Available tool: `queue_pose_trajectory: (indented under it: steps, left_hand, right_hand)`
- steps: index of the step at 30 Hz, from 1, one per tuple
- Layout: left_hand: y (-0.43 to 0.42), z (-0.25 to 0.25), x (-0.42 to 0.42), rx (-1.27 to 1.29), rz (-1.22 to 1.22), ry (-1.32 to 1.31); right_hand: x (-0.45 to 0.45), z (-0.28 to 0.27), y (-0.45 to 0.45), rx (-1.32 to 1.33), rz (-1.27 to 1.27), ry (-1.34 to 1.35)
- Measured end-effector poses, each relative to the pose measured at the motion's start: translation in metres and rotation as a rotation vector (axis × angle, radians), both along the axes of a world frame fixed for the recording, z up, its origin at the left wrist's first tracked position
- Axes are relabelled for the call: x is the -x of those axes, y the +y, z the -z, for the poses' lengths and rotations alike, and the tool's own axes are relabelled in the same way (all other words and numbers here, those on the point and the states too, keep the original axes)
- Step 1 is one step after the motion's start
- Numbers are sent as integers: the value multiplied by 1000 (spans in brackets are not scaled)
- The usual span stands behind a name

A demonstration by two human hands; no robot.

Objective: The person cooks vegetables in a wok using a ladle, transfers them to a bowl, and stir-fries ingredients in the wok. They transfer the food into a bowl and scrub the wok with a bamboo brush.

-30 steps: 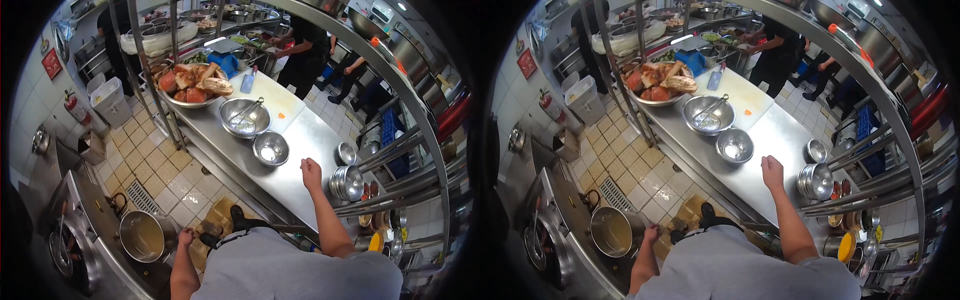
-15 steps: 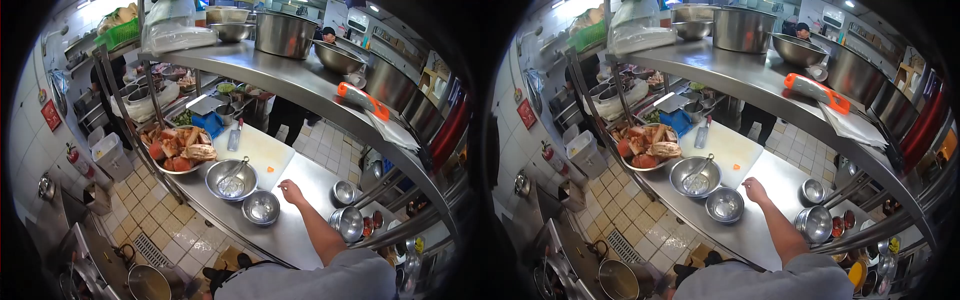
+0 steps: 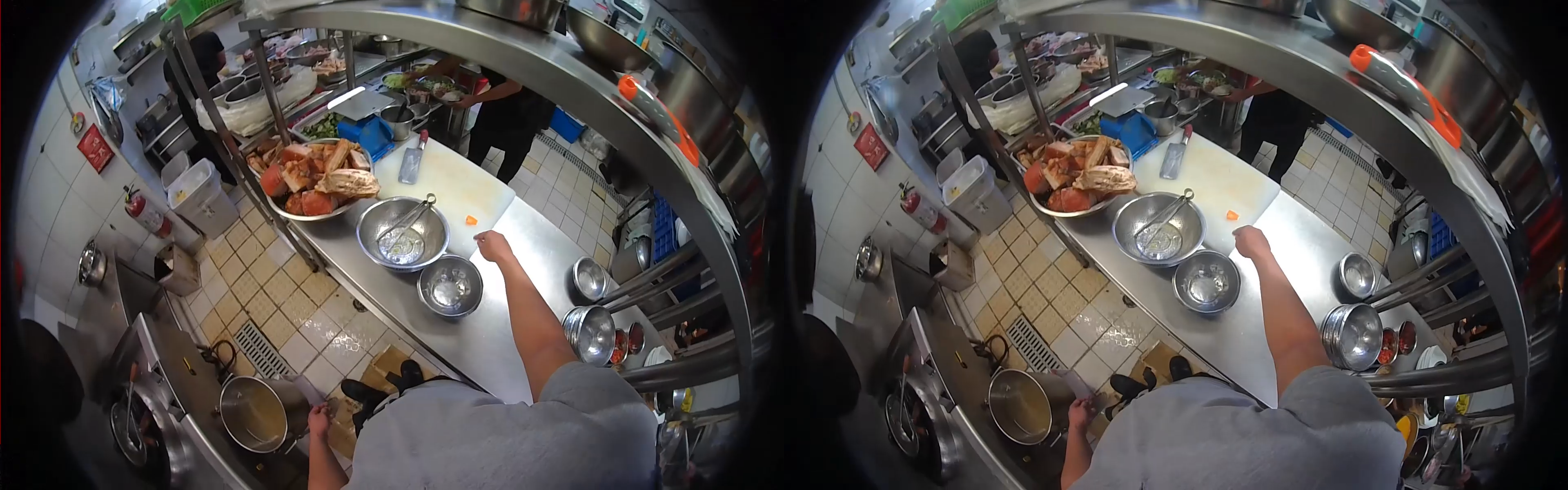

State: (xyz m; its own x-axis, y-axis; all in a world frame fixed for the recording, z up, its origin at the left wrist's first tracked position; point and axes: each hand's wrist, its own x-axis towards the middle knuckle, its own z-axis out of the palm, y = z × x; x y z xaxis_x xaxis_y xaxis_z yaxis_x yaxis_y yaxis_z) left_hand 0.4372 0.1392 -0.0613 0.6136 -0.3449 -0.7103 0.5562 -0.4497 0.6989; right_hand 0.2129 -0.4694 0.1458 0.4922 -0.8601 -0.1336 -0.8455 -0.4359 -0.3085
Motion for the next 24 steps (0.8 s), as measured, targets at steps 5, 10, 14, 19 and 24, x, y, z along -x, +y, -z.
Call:
queue_pose_trajectory:
  steps: [5,10,14,19,24]
  left_hand:
    - [30,15,52,-92,74,43]
    - [35,-3,106,-288,403,-47]
    - [33,-21,116,-362,475,-71]
    - [43,-12,95,-196,202,-3]
    - [36,1,65,-200,-13,-11]
  right_hand:
    - [0,-1,18,-117,8,134]
    - [3,18,9,-62,-39,83]
    - [-6,15,-13,-30,123,-1]
    - [-15,33,-34,107,155,-213]
    - [-17,37,-31,131,166,-177]
